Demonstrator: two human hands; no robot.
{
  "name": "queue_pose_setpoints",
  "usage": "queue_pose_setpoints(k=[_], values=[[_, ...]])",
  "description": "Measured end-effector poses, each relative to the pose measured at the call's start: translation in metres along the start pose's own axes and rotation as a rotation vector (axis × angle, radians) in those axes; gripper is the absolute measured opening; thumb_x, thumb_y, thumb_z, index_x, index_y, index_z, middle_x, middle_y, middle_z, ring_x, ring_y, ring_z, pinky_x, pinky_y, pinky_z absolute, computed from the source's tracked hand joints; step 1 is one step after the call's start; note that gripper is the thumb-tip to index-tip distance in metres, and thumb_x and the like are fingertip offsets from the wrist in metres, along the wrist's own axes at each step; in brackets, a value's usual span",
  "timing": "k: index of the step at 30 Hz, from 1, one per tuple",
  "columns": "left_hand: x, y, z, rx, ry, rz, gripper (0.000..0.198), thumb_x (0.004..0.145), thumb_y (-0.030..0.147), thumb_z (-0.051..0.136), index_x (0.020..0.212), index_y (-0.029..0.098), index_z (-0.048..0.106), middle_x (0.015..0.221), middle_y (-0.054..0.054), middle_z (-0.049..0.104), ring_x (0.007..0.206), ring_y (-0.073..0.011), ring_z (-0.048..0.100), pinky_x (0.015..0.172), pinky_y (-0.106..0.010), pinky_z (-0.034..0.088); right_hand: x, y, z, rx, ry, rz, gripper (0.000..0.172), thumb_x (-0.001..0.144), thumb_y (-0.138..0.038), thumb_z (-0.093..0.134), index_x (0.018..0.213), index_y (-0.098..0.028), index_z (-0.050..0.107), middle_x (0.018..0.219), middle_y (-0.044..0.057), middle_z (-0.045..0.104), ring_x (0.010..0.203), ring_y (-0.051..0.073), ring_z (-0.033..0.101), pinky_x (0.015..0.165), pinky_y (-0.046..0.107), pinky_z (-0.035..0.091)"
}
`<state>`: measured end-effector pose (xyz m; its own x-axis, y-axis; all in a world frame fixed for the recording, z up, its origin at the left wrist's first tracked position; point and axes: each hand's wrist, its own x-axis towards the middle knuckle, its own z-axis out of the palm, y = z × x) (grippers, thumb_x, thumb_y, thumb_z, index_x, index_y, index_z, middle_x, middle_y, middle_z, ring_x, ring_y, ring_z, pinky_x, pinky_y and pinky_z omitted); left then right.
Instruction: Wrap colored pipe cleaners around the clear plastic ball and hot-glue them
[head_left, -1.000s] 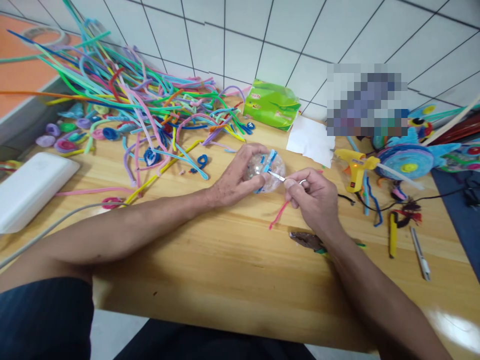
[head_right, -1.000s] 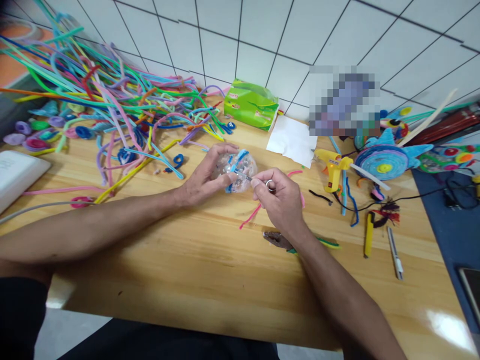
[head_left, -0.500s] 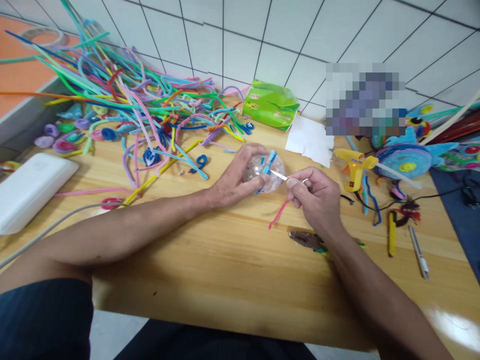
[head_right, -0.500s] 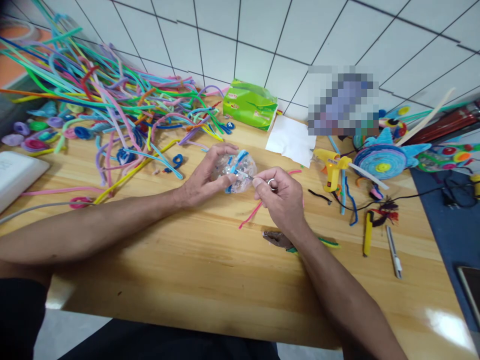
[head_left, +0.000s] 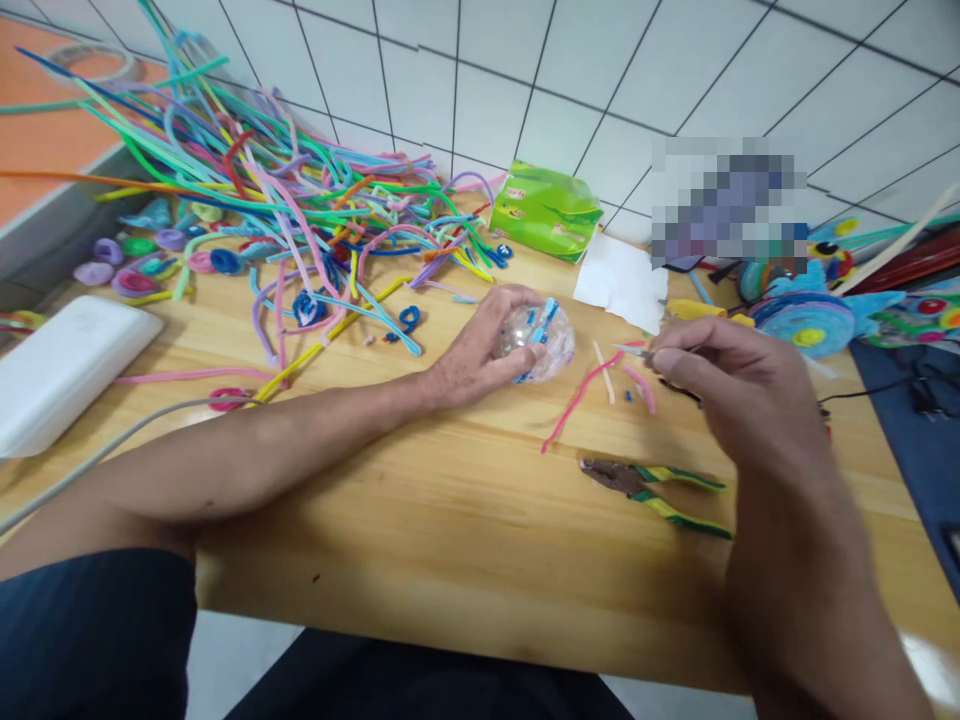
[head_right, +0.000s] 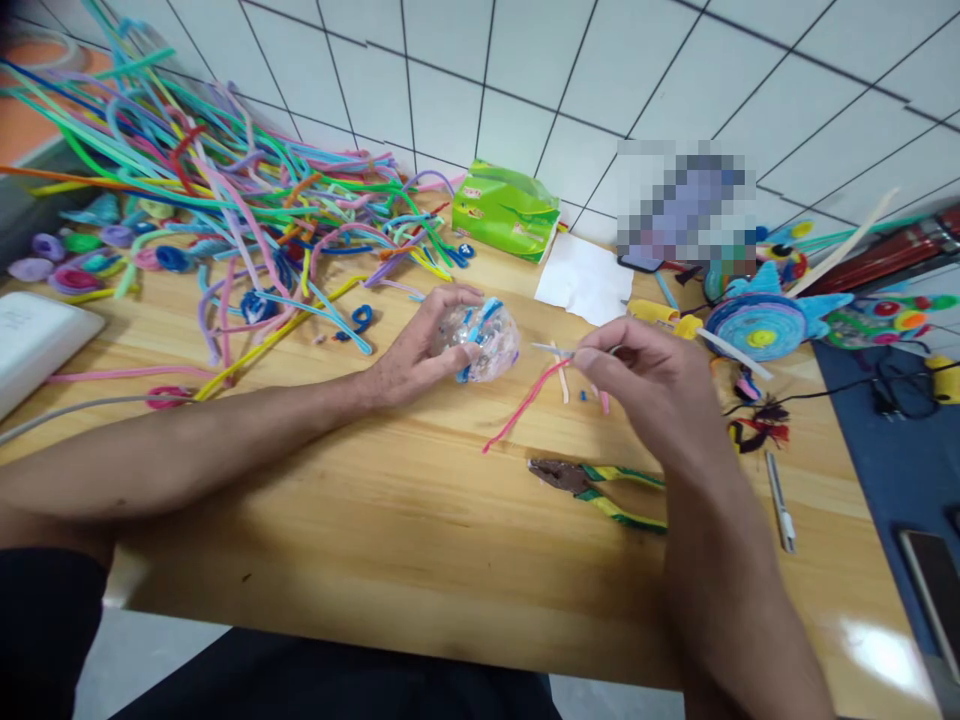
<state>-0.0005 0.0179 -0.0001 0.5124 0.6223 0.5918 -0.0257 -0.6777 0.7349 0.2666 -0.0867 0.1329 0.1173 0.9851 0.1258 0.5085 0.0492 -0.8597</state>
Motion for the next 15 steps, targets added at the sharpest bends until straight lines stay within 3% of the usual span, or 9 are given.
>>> queue_pose_setpoints(k=[2,4,7,11,15], values=[[0.000,-0.001,0.000,-0.009,0.006,-0.002,0.052,0.110,0.056,0.068,0.152,0.030,0.054,0.155,-0.015,0.065,0.149,-0.0337,0.062,0.133,-0.057,0.051,0.002,0.008,-0.024,-0.179,-0.074,0.068,0.025,0.087,-0.047,0.092,0.077,-0.027,0.081,0.061,0.001,0.066,0.052,0.014,0.050,0.051,0.033,0.036],[0.000,-0.001,0.001,-0.011,0.014,-0.002,0.052,0.109,0.056,0.068,0.152,0.029,0.055,0.154,-0.014,0.066,0.148,-0.0336,0.062,0.133,-0.057,0.051,0.000,0.026,-0.041,-0.276,-0.144,0.088,0.037,0.086,-0.060,0.089,0.073,-0.026,0.081,0.057,0.000,0.060,0.050,0.013,0.046,0.051,0.033,0.033],[0.001,-0.003,0.003,-0.012,0.018,0.010,0.051,0.108,0.053,0.069,0.151,0.028,0.055,0.153,-0.014,0.066,0.146,-0.0334,0.063,0.132,-0.057,0.051,-0.012,0.063,-0.053,-0.372,-0.216,0.101,0.052,0.087,-0.073,0.081,0.071,-0.024,0.081,0.063,0.003,0.069,0.058,0.017,0.054,0.054,0.031,0.038],[0.002,-0.005,0.004,-0.009,0.029,0.009,0.054,0.107,0.054,0.070,0.151,0.027,0.055,0.153,-0.015,0.066,0.146,-0.0336,0.063,0.131,-0.057,0.051,-0.032,0.102,-0.058,-0.469,-0.284,0.115,0.040,0.089,-0.063,0.079,0.076,-0.025,0.083,0.069,0.004,0.077,0.062,0.022,0.064,0.058,0.033,0.046],[0.001,-0.005,0.004,-0.010,0.038,0.007,0.052,0.106,0.051,0.071,0.151,0.028,0.056,0.152,-0.014,0.067,0.145,-0.0341,0.063,0.131,-0.057,0.051,-0.042,0.105,-0.059,-0.560,-0.187,0.041,0.023,0.087,-0.050,0.079,0.085,-0.027,0.084,0.083,0.006,0.084,0.073,0.026,0.072,0.066,0.037,0.051]])
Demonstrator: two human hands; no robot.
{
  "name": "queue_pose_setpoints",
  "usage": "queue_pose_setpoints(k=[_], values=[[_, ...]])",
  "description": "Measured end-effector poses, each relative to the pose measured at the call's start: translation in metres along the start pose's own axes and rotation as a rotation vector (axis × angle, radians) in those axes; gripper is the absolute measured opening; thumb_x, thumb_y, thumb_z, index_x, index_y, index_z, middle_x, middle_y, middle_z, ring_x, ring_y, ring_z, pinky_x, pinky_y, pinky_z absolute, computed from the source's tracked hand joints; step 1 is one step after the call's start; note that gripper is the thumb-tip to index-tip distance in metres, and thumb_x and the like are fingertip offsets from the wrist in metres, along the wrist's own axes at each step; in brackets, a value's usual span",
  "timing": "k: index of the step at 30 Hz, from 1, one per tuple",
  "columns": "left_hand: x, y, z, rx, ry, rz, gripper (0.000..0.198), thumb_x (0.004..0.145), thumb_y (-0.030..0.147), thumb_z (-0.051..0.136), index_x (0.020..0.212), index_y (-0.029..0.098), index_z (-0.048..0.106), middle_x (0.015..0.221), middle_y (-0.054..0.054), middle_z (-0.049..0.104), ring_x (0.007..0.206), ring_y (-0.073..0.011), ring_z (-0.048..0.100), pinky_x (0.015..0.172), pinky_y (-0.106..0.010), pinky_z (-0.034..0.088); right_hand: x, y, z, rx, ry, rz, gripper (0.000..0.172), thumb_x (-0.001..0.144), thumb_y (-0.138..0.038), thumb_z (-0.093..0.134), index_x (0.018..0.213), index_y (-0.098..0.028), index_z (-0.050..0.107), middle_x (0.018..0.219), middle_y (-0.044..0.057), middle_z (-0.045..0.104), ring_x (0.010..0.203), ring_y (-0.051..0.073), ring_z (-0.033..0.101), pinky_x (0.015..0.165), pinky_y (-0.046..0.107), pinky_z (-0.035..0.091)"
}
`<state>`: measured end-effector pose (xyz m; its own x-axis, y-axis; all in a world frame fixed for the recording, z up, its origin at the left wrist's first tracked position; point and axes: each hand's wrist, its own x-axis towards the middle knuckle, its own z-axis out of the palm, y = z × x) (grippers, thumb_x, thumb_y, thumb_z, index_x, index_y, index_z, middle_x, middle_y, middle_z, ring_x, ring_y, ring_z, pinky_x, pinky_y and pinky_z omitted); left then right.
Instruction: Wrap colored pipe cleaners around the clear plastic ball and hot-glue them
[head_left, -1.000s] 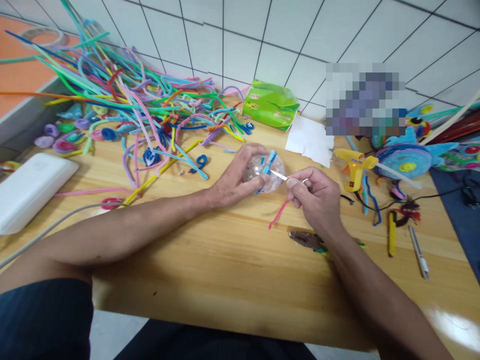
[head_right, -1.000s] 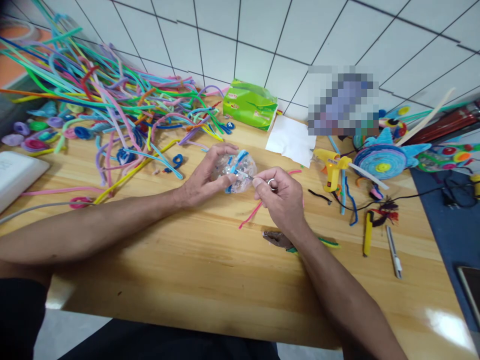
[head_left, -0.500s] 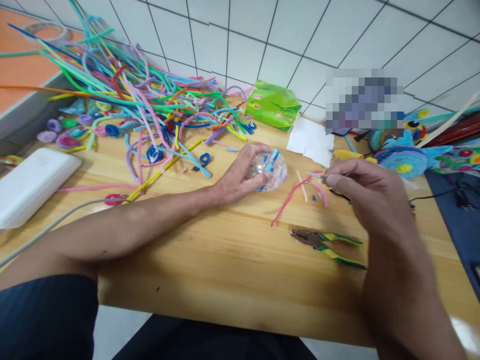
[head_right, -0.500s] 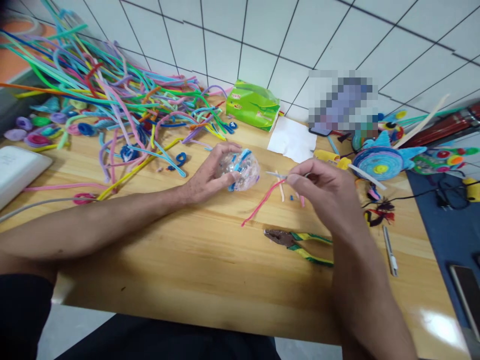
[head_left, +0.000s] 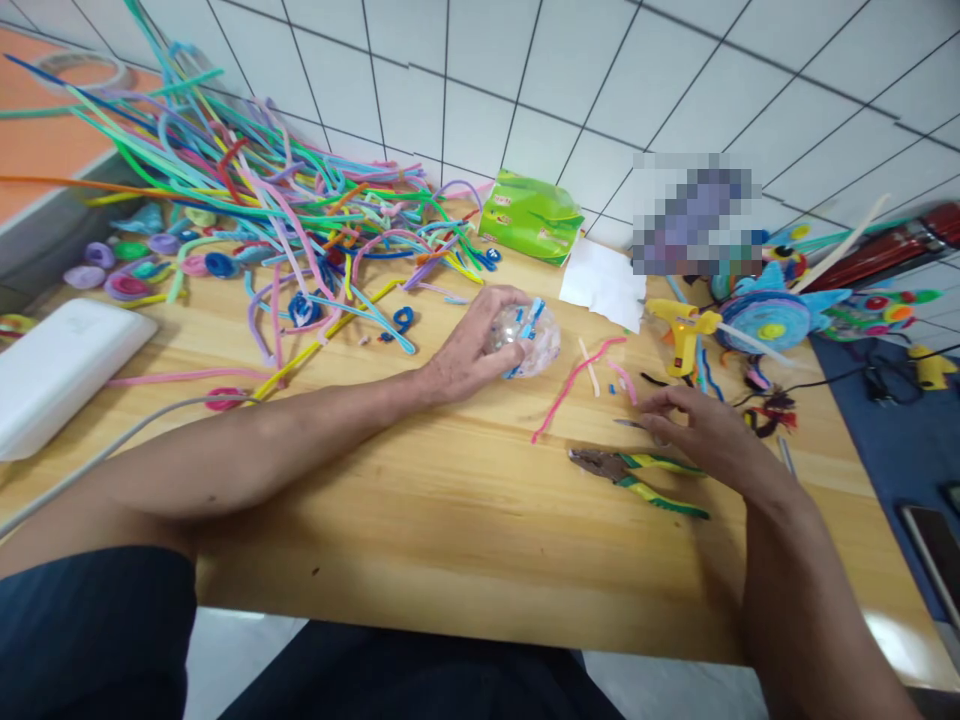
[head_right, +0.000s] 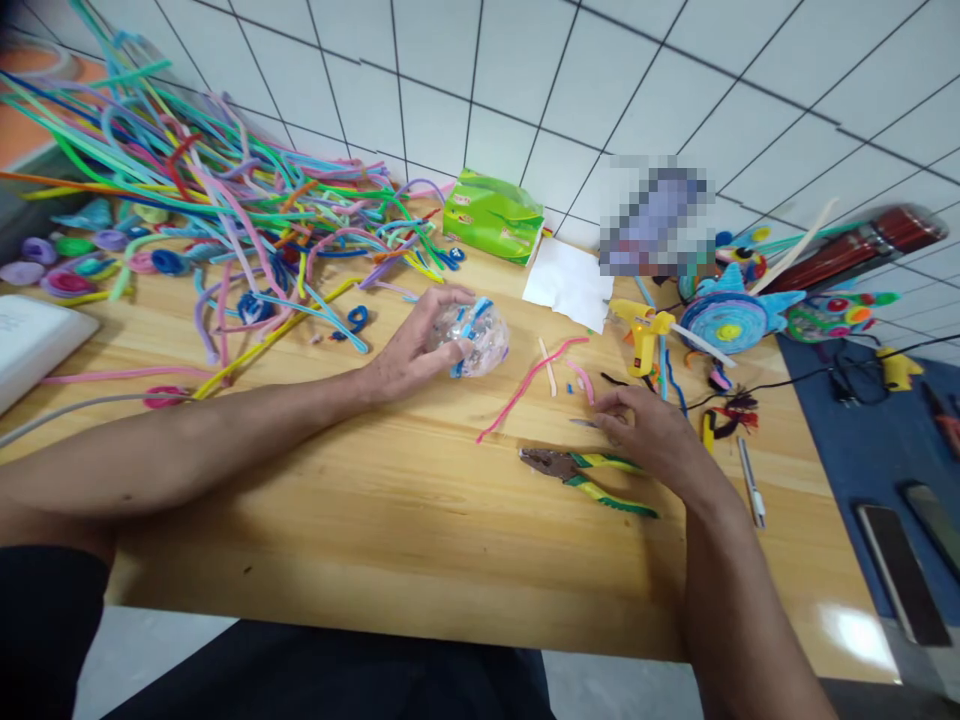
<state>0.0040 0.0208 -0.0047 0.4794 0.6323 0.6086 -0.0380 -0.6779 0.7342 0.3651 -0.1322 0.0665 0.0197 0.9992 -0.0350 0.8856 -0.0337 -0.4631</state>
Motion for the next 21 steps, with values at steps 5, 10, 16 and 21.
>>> queue_pose_setpoints(k=[5,10,16,21], values=[[-0.001,0.000,0.001,0.006,-0.021,0.010,0.052,0.107,0.047,0.069,0.152,0.026,0.054,0.153,-0.015,0.065,0.146,-0.0335,0.063,0.131,-0.056,0.051,-0.005,-0.037,0.006,0.017,0.163,-0.067,0.024,0.100,-0.044,0.069,0.097,-0.028,0.086,0.097,0.007,0.088,0.086,0.027,0.079,0.077,0.039,0.057],[-0.002,0.001,0.004,0.008,-0.005,0.026,0.053,0.108,0.048,0.069,0.153,0.023,0.055,0.154,-0.017,0.065,0.148,-0.0346,0.062,0.132,-0.055,0.049,-0.003,-0.085,0.023,0.092,0.073,-0.152,0.020,0.103,-0.034,0.065,0.097,-0.026,0.083,0.084,0.003,0.085,0.074,0.022,0.078,0.069,0.033,0.057],[0.000,0.005,0.005,-0.014,-0.004,-0.012,0.052,0.108,0.048,0.069,0.151,0.023,0.055,0.152,-0.017,0.065,0.148,-0.0338,0.062,0.131,-0.056,0.050,0.007,-0.119,0.051,0.025,0.236,-0.482,0.010,0.108,-0.026,0.069,0.112,-0.025,0.078,0.092,0.004,0.086,0.080,0.023,0.081,0.078,0.036,0.063],[0.000,0.008,0.006,-0.022,0.006,-0.017,0.050,0.107,0.042,0.070,0.151,0.022,0.055,0.152,-0.017,0.065,0.148,-0.0331,0.062,0.131,-0.054,0.051,0.017,-0.128,0.078,-0.057,0.419,-0.606,0.025,0.108,-0.031,0.074,0.132,-0.024,0.069,0.119,0.013,0.084,0.111,0.032,0.081,0.098,0.048,0.067]])
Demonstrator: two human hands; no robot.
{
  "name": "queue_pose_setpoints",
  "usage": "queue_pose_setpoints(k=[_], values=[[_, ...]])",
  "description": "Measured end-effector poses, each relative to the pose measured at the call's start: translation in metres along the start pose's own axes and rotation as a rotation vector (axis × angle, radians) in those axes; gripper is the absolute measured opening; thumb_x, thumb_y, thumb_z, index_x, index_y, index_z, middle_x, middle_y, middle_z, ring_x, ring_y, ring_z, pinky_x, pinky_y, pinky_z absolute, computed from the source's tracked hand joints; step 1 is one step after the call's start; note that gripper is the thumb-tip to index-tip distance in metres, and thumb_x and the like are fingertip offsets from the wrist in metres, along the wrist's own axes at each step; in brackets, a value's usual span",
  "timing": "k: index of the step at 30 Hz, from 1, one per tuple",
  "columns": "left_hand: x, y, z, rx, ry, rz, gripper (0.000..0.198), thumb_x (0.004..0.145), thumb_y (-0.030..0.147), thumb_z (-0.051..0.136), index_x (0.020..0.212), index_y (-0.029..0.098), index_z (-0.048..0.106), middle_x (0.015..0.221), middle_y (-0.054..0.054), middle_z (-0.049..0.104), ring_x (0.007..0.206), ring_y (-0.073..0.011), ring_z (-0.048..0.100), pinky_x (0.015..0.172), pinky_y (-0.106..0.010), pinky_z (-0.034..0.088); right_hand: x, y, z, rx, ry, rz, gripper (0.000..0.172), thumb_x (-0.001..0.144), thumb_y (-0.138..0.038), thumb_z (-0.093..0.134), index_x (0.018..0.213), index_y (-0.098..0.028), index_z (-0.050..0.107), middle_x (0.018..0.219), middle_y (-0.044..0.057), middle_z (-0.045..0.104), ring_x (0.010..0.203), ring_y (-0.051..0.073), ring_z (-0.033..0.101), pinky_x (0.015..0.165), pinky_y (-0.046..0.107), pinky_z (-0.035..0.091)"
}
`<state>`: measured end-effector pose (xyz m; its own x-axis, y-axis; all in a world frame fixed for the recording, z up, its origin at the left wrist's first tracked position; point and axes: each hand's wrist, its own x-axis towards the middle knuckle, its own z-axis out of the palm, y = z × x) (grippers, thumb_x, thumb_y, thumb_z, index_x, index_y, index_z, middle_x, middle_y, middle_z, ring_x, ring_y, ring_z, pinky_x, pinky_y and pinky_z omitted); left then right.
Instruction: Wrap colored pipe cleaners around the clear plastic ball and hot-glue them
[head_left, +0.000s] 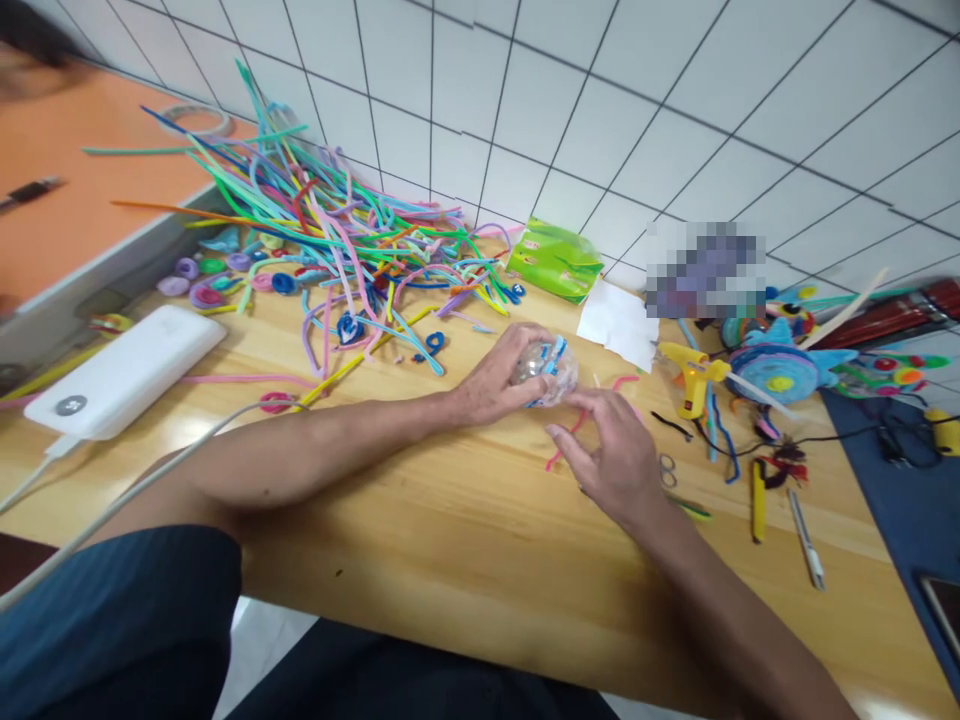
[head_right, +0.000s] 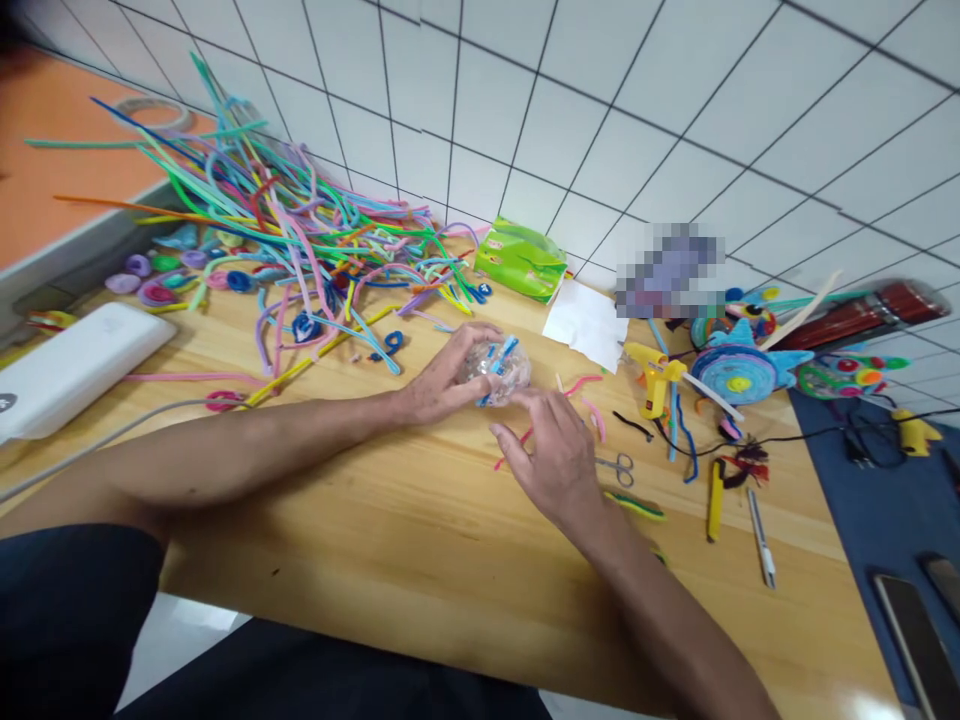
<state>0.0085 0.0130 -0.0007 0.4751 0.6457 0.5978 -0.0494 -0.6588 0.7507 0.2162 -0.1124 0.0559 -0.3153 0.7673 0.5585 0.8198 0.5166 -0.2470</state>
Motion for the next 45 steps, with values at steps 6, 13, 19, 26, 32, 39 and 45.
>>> queue_pose_setpoints(k=[6,13,19,26,32,39,45], values=[[0.002,0.001,0.004,-0.022,-0.008,-0.032,0.051,0.103,0.045,0.069,0.147,0.024,0.054,0.150,-0.017,0.065,0.147,-0.0349,0.063,0.131,-0.059,0.050,-0.005,0.012,0.035,-0.139,0.124,0.110,0.080,0.096,-0.049,0.086,0.161,-0.019,0.049,0.146,0.024,0.069,0.137,0.043,0.069,0.110,0.067,0.064],[0.003,0.002,0.005,-0.020,-0.009,-0.054,0.052,0.104,0.048,0.066,0.148,0.022,0.055,0.151,-0.017,0.064,0.148,-0.0345,0.062,0.132,-0.059,0.051,-0.003,0.022,0.048,-0.023,0.155,0.142,0.074,0.095,-0.041,0.084,0.157,-0.025,0.048,0.146,0.019,0.066,0.136,0.040,0.068,0.103,0.062,0.067],[-0.001,0.003,0.012,-0.007,0.004,0.004,0.052,0.107,0.050,0.066,0.149,0.022,0.053,0.150,-0.017,0.064,0.149,-0.0342,0.061,0.130,-0.058,0.053,-0.003,0.020,0.047,-0.008,0.187,0.186,0.072,0.091,-0.045,0.088,0.149,-0.024,0.051,0.141,0.019,0.067,0.130,0.040,0.069,0.101,0.063,0.067],[0.001,0.004,0.014,-0.010,-0.019,-0.039,0.050,0.106,0.049,0.067,0.148,0.024,0.054,0.151,-0.017,0.064,0.151,-0.0349,0.061,0.130,-0.062,0.052,-0.003,0.023,0.049,0.006,0.189,0.208,0.071,0.091,-0.048,0.089,0.146,-0.023,0.053,0.139,0.019,0.068,0.129,0.039,0.070,0.096,0.060,0.069],[0.003,0.011,0.011,-0.020,-0.041,-0.118,0.054,0.104,0.049,0.070,0.150,0.023,0.057,0.154,-0.017,0.063,0.153,-0.0356,0.060,0.132,-0.060,0.052,0.014,0.019,-0.007,-0.058,0.100,0.198,0.050,0.097,-0.054,0.084,0.135,-0.026,0.069,0.126,0.015,0.079,0.116,0.040,0.078,0.093,0.061,0.069],[0.006,0.013,0.012,-0.016,-0.069,-0.153,0.056,0.105,0.053,0.067,0.149,0.021,0.057,0.156,-0.019,0.065,0.154,-0.0383,0.060,0.136,-0.063,0.049,0.148,-0.037,-0.058,0.147,-0.121,0.167,0.009,0.102,-0.034,0.080,0.106,-0.033,0.087,0.091,0.002,0.085,0.076,0.024,0.076,0.073,0.041,0.062],[0.011,0.015,0.013,-0.042,-0.063,-0.195,0.059,0.101,0.046,0.072,0.153,0.023,0.056,0.164,-0.018,0.065,0.161,-0.0431,0.058,0.137,-0.071,0.048,0.259,-0.050,0.067,0.324,-0.682,0.037,0.022,0.097,-0.018,0.073,0.111,-0.025,0.088,0.082,0.002,0.082,0.073,0.022,0.075,0.078,0.038,0.065]])
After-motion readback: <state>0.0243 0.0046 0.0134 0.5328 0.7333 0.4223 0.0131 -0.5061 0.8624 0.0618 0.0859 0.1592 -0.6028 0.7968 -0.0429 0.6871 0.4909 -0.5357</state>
